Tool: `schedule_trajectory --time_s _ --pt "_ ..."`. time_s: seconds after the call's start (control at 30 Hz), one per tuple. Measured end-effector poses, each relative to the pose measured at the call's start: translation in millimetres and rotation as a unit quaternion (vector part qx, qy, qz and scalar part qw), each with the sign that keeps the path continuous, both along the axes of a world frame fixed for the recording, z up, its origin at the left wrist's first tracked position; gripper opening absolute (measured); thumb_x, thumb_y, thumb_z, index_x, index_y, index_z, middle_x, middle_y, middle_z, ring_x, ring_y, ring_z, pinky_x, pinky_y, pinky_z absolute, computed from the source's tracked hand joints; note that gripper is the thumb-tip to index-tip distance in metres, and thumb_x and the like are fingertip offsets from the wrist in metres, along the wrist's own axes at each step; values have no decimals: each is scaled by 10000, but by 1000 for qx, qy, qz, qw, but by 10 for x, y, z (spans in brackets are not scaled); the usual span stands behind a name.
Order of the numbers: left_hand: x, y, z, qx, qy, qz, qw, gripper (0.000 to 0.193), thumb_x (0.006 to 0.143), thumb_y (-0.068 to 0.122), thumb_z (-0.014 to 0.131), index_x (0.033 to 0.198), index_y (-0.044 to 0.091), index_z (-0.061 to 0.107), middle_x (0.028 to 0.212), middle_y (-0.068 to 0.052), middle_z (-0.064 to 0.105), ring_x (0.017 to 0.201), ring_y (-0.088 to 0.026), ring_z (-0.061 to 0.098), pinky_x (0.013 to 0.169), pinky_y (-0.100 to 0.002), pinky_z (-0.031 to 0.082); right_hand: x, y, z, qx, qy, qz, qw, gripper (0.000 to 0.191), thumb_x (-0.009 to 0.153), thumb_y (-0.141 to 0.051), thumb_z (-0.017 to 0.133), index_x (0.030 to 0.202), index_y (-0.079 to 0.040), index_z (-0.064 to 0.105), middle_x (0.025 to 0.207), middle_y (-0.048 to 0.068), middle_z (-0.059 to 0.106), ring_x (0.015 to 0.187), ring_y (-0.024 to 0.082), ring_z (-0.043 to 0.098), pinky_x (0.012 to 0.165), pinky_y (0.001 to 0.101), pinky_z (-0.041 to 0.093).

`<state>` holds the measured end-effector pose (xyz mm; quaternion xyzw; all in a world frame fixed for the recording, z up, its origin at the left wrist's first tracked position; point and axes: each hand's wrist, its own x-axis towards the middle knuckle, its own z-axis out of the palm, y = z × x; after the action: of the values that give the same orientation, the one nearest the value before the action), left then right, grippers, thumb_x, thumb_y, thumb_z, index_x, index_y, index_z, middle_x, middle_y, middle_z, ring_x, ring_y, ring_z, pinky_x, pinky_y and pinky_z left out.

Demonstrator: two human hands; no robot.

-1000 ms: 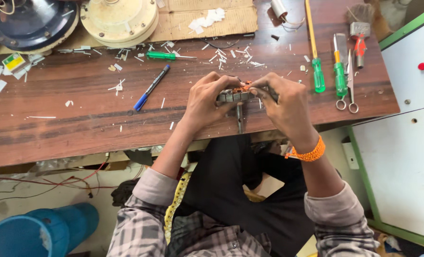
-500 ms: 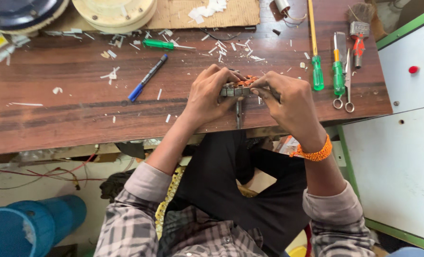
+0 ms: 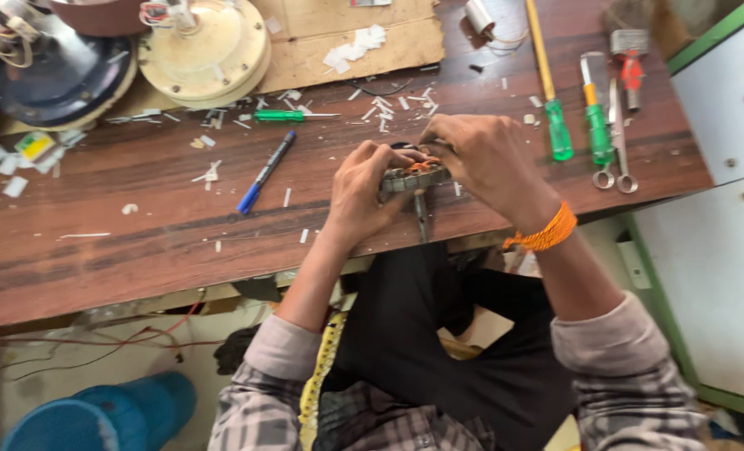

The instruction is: The person works on a small electric motor armature clamped at the workbench, pressing and seating copper wire windings into the rotor slots by hand and using a screwdriver to adjust and tighten components. They rotate the armature to reach different sides and continue fitting the windings.

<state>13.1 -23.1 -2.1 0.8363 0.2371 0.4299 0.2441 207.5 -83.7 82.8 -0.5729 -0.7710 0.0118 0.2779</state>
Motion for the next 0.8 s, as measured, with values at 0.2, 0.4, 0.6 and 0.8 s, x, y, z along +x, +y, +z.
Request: schedule_trajectory --time_s 0.2,0.4,0.6,0.8 --pt "-25 12 -101 -10 31 17 999 370 782 206 866 1080 118 667 955 -88 666 958 -310 649 845 -432 529 160 191 -44 24 -119 73 990 108 926 -169 742 919 -81 680 829 59 730 699 278 704 579 386 520" --pt "-68 32 99 -1 -12 -45 999 449 779 325 844 1107 81 659 1102 -92 717 1032 -298 683 893 -429 520 231 256 -73 51 -129 69 988 252 918 -248 763 864 -55 610 757 65 667 663 274 680 568 381 508" --pt "83 295 211 -240 -21 -21 970 343 881 382 740 1050 87 697 1140 -43 699 944 -154 731 758 -321 613 227 265 -216 58 -90 20 994 334 906 -343 815 902 -64 630 782 58 671 639 257 663 554 374 490" --pt "212 598 128 -310 94 -117 939 306 872 322 791 1037 66 763 870 -40 720 788 -117 652 705 -286 529 125 256 -210 93 -44 -34 994 247 947 -283 809 959 -75 677 884 34 701 676 213 666 591 353 485"
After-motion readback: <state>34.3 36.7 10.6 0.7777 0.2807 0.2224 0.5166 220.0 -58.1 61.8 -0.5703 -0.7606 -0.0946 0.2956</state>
